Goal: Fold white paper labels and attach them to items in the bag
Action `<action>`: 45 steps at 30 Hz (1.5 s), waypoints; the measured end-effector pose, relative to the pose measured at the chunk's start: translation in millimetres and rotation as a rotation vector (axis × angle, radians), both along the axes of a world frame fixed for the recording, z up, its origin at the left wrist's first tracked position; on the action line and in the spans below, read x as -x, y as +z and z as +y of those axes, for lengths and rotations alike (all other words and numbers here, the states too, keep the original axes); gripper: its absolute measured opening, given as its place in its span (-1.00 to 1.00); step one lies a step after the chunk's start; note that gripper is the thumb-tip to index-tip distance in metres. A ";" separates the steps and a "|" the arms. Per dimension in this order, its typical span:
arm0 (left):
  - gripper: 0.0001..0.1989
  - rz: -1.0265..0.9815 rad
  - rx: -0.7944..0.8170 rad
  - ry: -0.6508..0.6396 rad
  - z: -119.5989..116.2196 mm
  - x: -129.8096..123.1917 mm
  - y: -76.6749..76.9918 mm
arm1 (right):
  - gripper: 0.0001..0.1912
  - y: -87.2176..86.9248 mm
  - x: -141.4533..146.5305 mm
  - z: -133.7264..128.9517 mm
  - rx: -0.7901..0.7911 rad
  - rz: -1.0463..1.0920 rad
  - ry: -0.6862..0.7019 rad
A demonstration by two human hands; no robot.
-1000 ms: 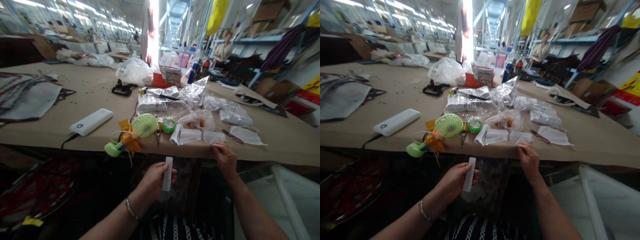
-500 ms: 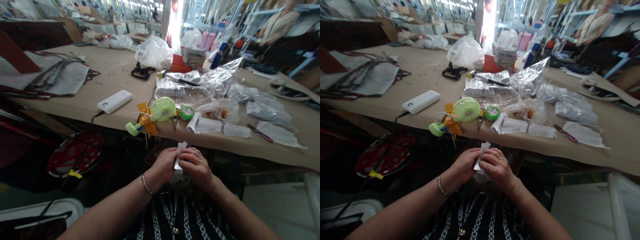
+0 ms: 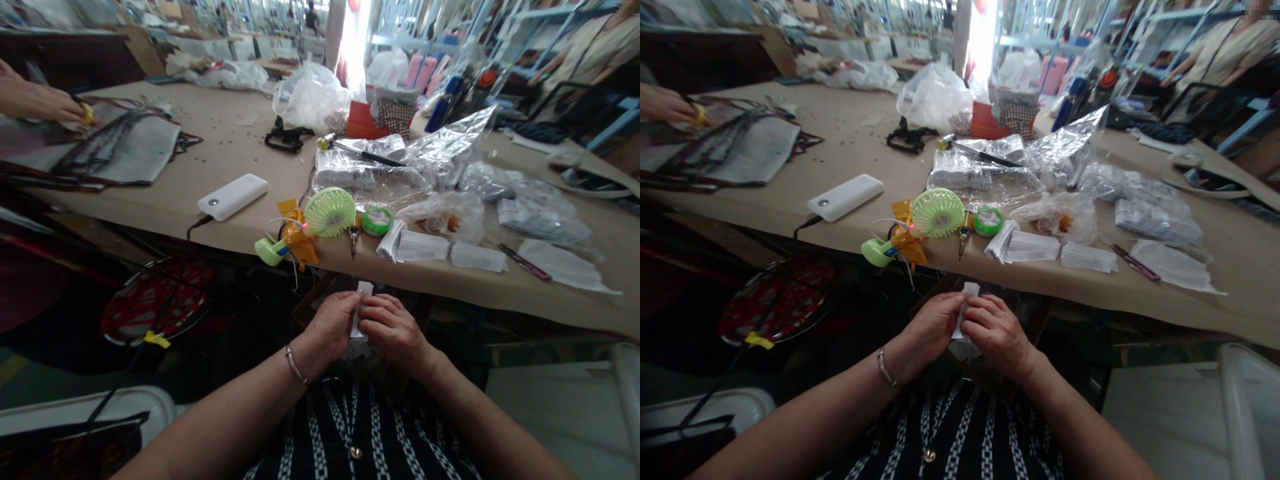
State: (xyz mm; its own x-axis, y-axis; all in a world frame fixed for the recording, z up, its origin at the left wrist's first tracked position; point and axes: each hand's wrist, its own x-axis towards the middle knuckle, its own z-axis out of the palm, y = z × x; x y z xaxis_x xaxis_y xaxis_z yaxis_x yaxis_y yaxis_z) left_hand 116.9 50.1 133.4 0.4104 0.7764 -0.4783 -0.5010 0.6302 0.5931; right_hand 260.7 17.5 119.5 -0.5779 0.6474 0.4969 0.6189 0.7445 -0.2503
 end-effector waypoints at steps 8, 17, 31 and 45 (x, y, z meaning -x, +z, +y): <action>-0.91 0.087 0.020 -0.042 -4.9 3.2 3.5 | -0.77 3.8 -1.5 -5.4 0.206 0.460 -0.228; -0.82 0.140 -0.059 -0.201 -16.9 5.8 10.2 | -0.81 6.4 9.4 12.5 0.964 1.002 -0.345; -0.84 -0.146 -0.004 -0.449 -14.7 24.4 0.2 | -0.75 0.3 11.2 3.9 1.112 1.105 -0.209; -0.83 -0.060 -0.052 -0.582 -24.4 21.6 4.0 | -0.65 1.4 3.7 6.0 1.356 1.069 0.297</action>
